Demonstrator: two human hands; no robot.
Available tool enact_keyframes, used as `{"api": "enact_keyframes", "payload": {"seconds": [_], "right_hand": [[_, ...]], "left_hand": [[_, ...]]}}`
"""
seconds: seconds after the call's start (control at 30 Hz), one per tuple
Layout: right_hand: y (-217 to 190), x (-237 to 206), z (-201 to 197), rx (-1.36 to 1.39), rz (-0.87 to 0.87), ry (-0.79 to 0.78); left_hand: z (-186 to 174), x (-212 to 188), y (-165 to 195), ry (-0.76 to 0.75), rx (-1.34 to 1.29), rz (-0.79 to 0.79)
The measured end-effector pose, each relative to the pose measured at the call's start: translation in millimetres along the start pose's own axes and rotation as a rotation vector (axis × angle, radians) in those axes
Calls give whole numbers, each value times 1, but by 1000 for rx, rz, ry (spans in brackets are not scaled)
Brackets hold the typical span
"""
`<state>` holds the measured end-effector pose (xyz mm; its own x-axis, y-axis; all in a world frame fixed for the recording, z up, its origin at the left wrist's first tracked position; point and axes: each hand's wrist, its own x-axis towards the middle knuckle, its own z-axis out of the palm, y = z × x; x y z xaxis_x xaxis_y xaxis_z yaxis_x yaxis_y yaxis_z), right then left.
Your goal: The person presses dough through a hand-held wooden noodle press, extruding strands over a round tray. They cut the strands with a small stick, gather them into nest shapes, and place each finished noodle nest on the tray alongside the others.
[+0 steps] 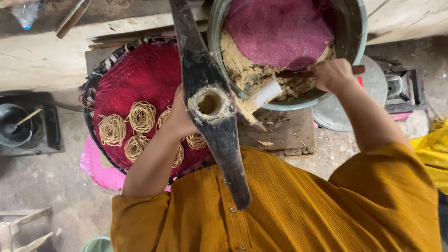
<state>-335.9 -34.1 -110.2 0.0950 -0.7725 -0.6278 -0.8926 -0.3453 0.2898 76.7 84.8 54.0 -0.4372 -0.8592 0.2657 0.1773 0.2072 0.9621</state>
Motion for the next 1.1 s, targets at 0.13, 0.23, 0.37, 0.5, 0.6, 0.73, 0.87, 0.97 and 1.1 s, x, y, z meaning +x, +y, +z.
{"api": "enact_keyframes", "payload": {"seconds": [0.13,0.23,0.37,0.5,0.6,0.73,0.87,0.97,1.1], "right_hand": [[-22,9,3,-24,-68,-59],[-34,14,8,127,-137,-67],[-48,13,4,208,-335,43],[-47,2,-9,193,-301,-15],[-19,-15,-20,303,-289,-54],[23,-34,-27,71,-141,-168],[33,-28,-25,-224,-107,-156],[21,-12,-13,-379,-127,-40],[8,-3,10,-259,-76,-5]], "left_hand": [[-4,-10,-2,44,-101,-4],[-7,-16,-1,85,-120,-66],[-7,-18,3,93,-106,-49],[-2,-15,2,127,10,-100],[-1,-13,-1,148,39,-106],[-3,-5,-9,128,326,19],[-1,3,-17,151,484,-34],[0,5,-20,132,477,-28],[-1,1,-20,145,392,-78]]}}
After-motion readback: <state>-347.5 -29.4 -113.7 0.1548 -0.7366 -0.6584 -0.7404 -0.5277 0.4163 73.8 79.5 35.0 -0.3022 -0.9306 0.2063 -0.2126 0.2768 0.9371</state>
